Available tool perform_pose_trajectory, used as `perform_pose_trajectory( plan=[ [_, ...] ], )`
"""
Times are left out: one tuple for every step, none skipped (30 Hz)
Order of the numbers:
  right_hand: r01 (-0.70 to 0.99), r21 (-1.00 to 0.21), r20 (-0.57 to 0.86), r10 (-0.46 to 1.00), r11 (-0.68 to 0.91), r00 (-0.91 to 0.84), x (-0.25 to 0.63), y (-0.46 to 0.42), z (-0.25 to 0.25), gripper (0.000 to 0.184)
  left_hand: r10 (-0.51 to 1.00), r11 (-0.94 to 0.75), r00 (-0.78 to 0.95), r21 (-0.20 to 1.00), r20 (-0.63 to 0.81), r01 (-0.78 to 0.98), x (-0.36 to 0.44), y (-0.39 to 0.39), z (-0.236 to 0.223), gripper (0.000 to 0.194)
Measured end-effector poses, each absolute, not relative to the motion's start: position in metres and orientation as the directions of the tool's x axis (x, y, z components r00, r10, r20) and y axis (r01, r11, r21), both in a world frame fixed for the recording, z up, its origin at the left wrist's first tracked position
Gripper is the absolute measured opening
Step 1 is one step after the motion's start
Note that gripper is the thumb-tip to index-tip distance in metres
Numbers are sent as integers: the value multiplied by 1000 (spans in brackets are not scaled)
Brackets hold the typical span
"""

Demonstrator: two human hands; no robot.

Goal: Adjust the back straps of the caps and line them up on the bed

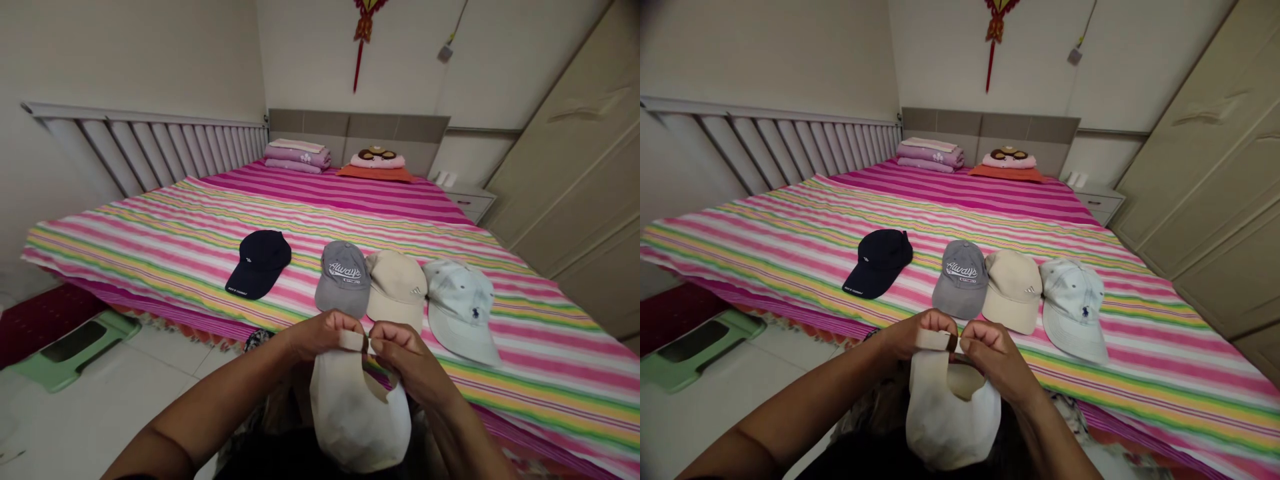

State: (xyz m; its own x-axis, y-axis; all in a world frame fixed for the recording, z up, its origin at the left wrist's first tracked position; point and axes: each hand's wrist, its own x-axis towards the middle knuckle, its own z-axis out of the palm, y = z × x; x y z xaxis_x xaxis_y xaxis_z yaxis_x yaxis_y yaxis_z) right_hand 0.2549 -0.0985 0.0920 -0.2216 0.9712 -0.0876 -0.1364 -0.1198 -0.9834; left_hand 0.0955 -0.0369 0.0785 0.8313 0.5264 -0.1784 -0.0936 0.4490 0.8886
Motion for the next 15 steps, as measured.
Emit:
perform_pose_trajectory(
  plan=[
    [-151, -980, -92, 972, -126, -215, 255, -99, 92, 26, 551, 436, 815, 895, -179, -98, 96, -37, 77, 24],
    [-173, -977, -91, 974, -128, -205, 255, -99, 91, 26, 577, 429, 798, 896, -174, -114, 96, -37, 76, 24],
    [-204, -971, -85, 978, -124, -190, 255, -98, 91, 26, 602, 430, 782, 891, -163, -145, 96, -37, 75, 26],
    [-241, -964, -75, 982, -115, -171, 256, -98, 91, 26, 626, 441, 766, 877, -148, -190, 96, -37, 74, 27],
    [-287, -952, -64, 987, -103, -145, 258, -97, 90, 25, 649, 453, 749, 858, -131, -242, 95, -36, 74, 30],
    [-339, -937, -53, 992, -91, -118, 260, -95, 90, 25, 669, 460, 735, 838, -108, -295, 93, -34, 73, 31],
    [-396, -915, -44, 995, -75, -88, 262, -93, 90, 25, 689, 457, 720, 820, -81, -345, 92, -33, 73, 33],
    [-453, -890, -34, 998, -55, -54, 265, -91, 91, 25, 706, 448, 706, 807, -55, -385, 89, -31, 73, 34],
    [-508, -861, -26, 1000, -31, -17, 267, -88, 91, 25, 721, 434, 692, 799, -32, -415, 87, -29, 73, 35],
    [-554, -832, -17, 1000, -3, 20, 270, -85, 92, 25, 734, 420, 679, 794, -14, -438, 85, -28, 74, 35],
    [-587, -809, -15, 999, 16, 48, 271, -83, 92, 24, 746, 410, 666, 790, -3, -456, 83, -26, 74, 35],
    [-604, -797, -23, 998, 15, 56, 273, -81, 92, 23, 759, 405, 652, 782, 2, -474, 81, -25, 75, 35],
    [-602, -799, -49, 998, -18, 35, 273, -79, 91, 22, 770, 401, 637, 772, 7, -494, 79, -23, 76, 35],
    [-575, -815, -99, 995, -67, 25, 272, -78, 89, 27, 785, 394, 620, 760, 15, -517, 78, -22, 77, 35],
    [-531, -836, -163, 987, -141, -5, 271, -78, 86, 36, 803, 380, 595, 748, 24, -543, 77, -21, 79, 35]
  ],
)
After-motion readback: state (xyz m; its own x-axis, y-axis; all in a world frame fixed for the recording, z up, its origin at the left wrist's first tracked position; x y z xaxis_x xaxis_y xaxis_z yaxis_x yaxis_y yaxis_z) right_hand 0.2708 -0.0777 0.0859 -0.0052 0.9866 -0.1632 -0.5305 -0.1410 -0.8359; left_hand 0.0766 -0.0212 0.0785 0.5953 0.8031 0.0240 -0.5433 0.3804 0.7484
